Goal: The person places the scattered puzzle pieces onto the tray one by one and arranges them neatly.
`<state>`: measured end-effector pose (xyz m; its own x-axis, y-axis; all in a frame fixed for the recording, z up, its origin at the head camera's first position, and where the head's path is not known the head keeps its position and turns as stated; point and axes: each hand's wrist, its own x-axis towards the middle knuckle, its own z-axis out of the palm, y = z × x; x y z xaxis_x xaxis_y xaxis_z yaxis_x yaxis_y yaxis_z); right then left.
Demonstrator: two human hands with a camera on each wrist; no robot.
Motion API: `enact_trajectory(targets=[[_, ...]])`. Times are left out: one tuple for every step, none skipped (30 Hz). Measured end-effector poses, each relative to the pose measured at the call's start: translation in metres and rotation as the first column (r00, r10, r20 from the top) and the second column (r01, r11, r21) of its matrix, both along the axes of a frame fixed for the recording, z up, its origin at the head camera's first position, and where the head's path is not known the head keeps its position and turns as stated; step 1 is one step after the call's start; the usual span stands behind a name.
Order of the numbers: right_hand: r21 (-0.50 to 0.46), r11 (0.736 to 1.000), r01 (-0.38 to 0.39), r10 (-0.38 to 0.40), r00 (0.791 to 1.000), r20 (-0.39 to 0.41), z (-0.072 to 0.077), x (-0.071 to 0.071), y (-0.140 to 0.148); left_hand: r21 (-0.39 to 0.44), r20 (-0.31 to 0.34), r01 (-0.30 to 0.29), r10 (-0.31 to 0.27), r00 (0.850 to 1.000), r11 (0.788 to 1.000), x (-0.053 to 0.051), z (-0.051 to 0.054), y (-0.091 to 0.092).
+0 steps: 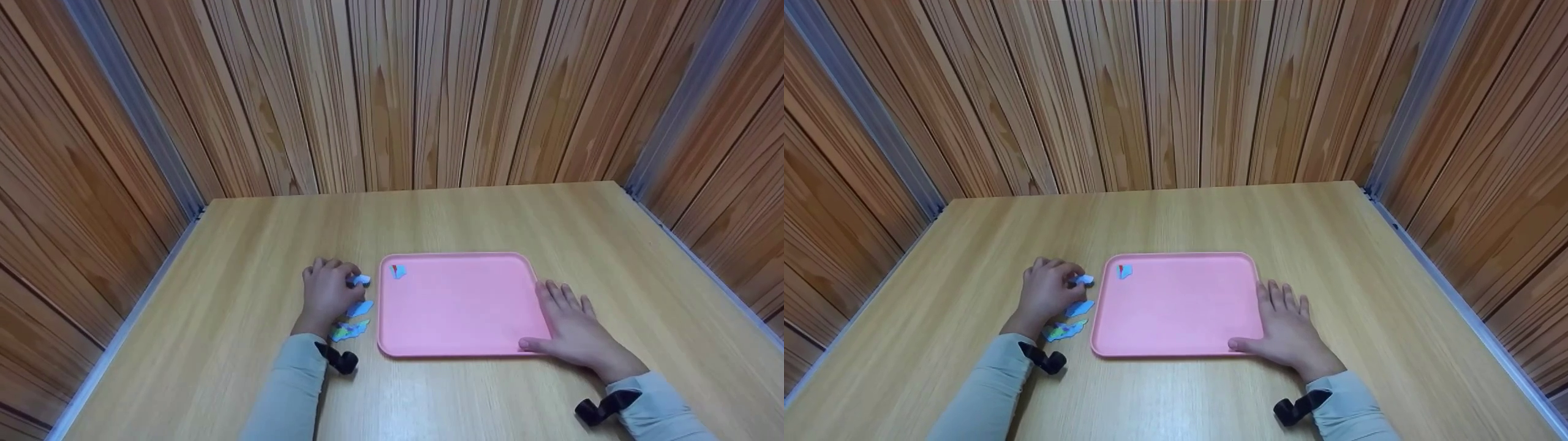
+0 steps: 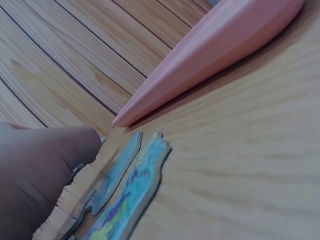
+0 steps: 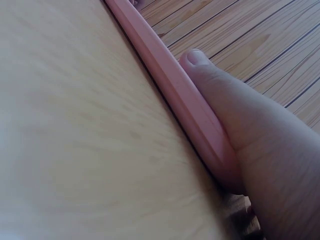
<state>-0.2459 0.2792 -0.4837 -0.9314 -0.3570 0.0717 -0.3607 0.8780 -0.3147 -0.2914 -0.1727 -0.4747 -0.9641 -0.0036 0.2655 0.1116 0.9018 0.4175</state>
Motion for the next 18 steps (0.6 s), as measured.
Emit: enact_trajectory(targets=[[0.0,1.0,0.0,0.0,1.0,0.0,0.0,0.0,0.0,0.008,-0.003,0.0,0.0,1.0,1.0,0.0,0.001,0.001],[0.0,1.0,0.0,0.0,1.0,0.0,0.0,0.0,0.0,0.016,-0.005,0.002,-0.002,1.0,1.0,0.0,0.001,0.002],[-0.001,1.0,0.001,-0.001,1.0,0.0,0.001,0.0,0.001,0.023,-0.007,0.003,-0.003,1.0,1.0,0.0,0.002,0.002],[-0.001,1.0,0.001,-0.001,1.0,0.001,0.0,0.0,0.001,0.031,-0.007,0.004,-0.004,1.0,0.999,0.0,0.002,0.003],[-0.001,1.0,0.0,0.0,1.0,0.0,0.0,0.0,0.001,0.04,-0.008,0.007,-0.007,1.0,0.999,0.0,0.003,0.004],[0.0,1.0,0.0,0.0,1.0,-0.002,0.0,0.0,0.001,0.047,-0.008,0.009,-0.009,1.0,0.999,0.0,0.003,0.005],[0.0,1.0,-0.001,0.001,1.0,-0.004,0.0,0.001,0.001,0.055,-0.008,0.012,-0.011,1.0,0.998,-0.001,0.003,0.006],[0.002,1.0,-0.002,0.002,1.0,-0.007,0.0,0.0,0.001,0.058,-0.009,0.012,-0.012,1.0,0.998,-0.001,0.003,0.007],[0.003,1.0,-0.003,0.003,1.0,-0.009,0.0,0.0,0.001,0.063,-0.011,0.013,-0.012,1.0,0.998,-0.001,0.004,0.008],[0.005,1.0,-0.003,0.003,1.0,-0.012,0.0,0.0,0.001,0.064,-0.012,0.014,-0.013,1.0,0.998,-0.001,0.004,0.009],[0.006,1.0,-0.004,0.004,1.0,-0.014,0.0,0.0,0.001,0.065,-0.015,0.016,-0.015,1.0,0.998,-0.001,0.004,0.01],[0.006,1.0,-0.004,0.004,1.0,-0.015,0.0,0.0,0.001,0.064,-0.018,0.018,-0.016,1.0,0.998,-0.002,0.005,0.011],[0.006,1.0,-0.005,0.005,1.0,-0.016,-0.001,0.001,0.002,0.062,-0.02,0.02,-0.018,1.0,0.998,-0.002,0.005,0.012],[0.007,1.0,-0.006,0.006,1.0,-0.017,-0.001,0.001,0.002,0.059,-0.021,0.022,-0.021,1.0,0.998,-0.002,0.005,0.014],[0.007,1.0,-0.006,0.007,1.0,-0.017,-0.001,0.001,0.001,0.055,-0.023,0.026,-0.024,0.999,0.998,-0.003,0.005,0.015],[0.006,1.0,-0.007,0.007,1.0,-0.015,-0.001,0.001,0.001,0.051,-0.025,0.028,-0.026,0.999,0.998,-0.003,0.005,0.017],[0.003,1.0,-0.007,0.007,1.0,-0.014,-0.001,0.001,0.001,0.047,-0.028,0.029,-0.028,0.999,0.998,-0.004,0.005,0.019],[0.002,1.0,-0.007,0.007,1.0,-0.013,-0.001,0.001,0.001,0.042,-0.031,0.031,-0.03,0.999,0.999,-0.004,0.006,0.021]])
